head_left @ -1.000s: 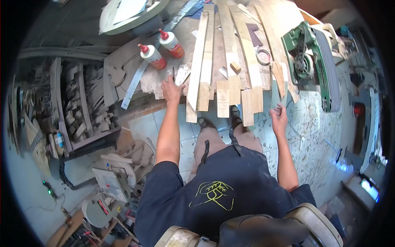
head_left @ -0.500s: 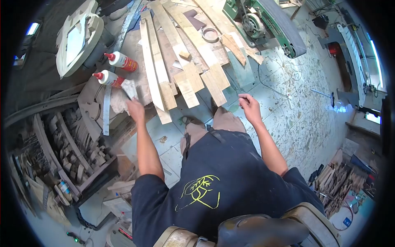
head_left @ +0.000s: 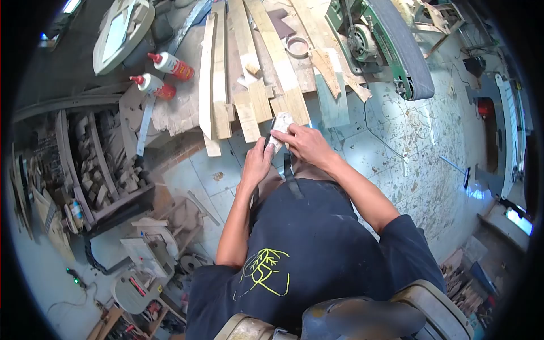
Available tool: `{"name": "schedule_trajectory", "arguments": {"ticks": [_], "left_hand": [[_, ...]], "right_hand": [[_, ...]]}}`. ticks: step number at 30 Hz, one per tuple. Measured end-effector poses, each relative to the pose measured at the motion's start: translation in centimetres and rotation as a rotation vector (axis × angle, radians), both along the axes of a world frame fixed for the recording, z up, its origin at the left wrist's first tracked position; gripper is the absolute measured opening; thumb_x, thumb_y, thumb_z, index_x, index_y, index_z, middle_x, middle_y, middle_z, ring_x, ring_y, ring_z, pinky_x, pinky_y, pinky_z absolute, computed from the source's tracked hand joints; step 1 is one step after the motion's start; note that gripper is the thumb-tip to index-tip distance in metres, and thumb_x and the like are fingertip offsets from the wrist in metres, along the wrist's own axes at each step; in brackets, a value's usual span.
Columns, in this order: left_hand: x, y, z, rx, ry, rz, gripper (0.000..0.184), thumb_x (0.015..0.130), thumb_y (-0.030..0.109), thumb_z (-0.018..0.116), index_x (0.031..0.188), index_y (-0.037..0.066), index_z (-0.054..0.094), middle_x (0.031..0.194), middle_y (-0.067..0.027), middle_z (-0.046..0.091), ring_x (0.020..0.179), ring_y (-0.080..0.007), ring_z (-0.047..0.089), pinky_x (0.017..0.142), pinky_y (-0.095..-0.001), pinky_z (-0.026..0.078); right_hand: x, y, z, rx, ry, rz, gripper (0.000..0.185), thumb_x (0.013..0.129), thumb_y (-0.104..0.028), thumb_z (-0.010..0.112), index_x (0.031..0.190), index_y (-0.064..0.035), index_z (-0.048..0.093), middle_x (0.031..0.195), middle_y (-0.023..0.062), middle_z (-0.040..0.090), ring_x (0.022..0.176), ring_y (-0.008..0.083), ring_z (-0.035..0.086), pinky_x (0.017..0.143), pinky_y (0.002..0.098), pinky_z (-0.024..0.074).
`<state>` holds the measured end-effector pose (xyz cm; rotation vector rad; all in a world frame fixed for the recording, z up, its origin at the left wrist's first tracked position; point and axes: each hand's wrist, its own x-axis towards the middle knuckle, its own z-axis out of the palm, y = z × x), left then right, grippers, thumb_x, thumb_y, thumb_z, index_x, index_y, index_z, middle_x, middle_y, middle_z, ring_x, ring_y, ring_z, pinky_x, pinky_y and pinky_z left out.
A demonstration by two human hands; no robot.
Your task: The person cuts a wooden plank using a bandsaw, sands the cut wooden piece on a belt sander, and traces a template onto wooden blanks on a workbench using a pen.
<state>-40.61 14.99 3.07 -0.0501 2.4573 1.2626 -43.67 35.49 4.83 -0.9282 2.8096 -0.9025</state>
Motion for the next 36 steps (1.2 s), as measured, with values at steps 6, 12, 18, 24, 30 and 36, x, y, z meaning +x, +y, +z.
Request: {"name": "schedule_trajectory", "arguments": {"ticks": [6,12,18,24,30,36], "left_hand": [[2.1,3.5,-1.0,0.023,0.081,-0.078,0.028,0.099,0.029,0.056,0.103,0.001,0.052,0.086,-0.0307,0.063,0.088,-0.0516,0.06,0.073,-0.0581,0.046],[2.0,3.3,-2.4,-0.004,-0.091,-0.07,0.029,0.095,0.03,0.062,0.098,0.001,0.06,0.086,-0.0279,0.066,0.087,-0.0484,0.063,0.074,-0.0543,0.049],[-1.6,4.0,-8.6,0.049,0.113,0.238,0.027,0.094,0.023,0.063,0.105,0.0,0.072,0.09,-0.0179,0.074,0.083,-0.026,0.072,0.077,-0.0362,0.053],[-4.9,6.1,-9.4,0.051,0.087,0.388,0.026,0.09,0.02,0.067,0.107,0.001,0.071,0.093,-0.0191,0.074,0.086,-0.0315,0.072,0.079,-0.0392,0.053],[-6.0,7.0,-10.9,-0.028,0.166,0.351,0.03,0.086,0.014,0.072,0.113,0.004,0.065,0.1,-0.0187,0.066,0.093,-0.0356,0.065,0.083,-0.0439,0.051],[-5.2,8.5,-10.1,-0.231,0.278,0.314,0.045,0.08,0.015,0.079,0.121,0.006,0.061,0.112,-0.0198,0.054,0.104,-0.0369,0.056,0.091,-0.0447,0.047]], "right_hand": [[0.3,2.3,-0.8,0.027,0.085,0.143,0.025,0.082,-0.013,0.066,0.107,-0.0106,0.064,0.082,0.0064,0.054,0.08,0.0251,0.062,0.065,0.0397,0.0514],[-2.7,6.2,-2.7,0.124,0.103,0.063,0.01,0.085,-0.008,0.058,0.095,-0.0053,0.058,0.086,0.0099,0.06,0.084,0.0286,0.065,0.068,0.0417,0.0527],[-5.4,10.2,-3.5,-0.124,-0.241,-0.567,0.019,0.092,-0.006,0.053,0.11,-0.0071,0.059,0.09,0.0175,0.068,0.082,0.0322,0.07,0.068,0.0436,0.0541],[-4.9,8.2,-6.4,-0.248,-0.392,-0.491,0.025,0.091,0.001,0.052,0.113,-0.0009,0.063,0.097,0.0204,0.069,0.095,0.0367,0.067,0.084,0.0431,0.0518],[-6.6,5.4,-10.1,-0.259,-0.233,-0.498,0.04,0.082,-0.004,0.068,0.121,-0.0005,0.06,0.112,0.0219,0.064,0.103,0.0398,0.063,0.089,0.0448,0.0498],[-8.6,4.9,-12.2,-0.207,-0.317,-0.525,0.037,0.079,-0.002,0.069,0.115,0.0004,0.062,0.101,0.0221,0.064,0.097,0.0408,0.063,0.085,0.0465,0.0494]]}}
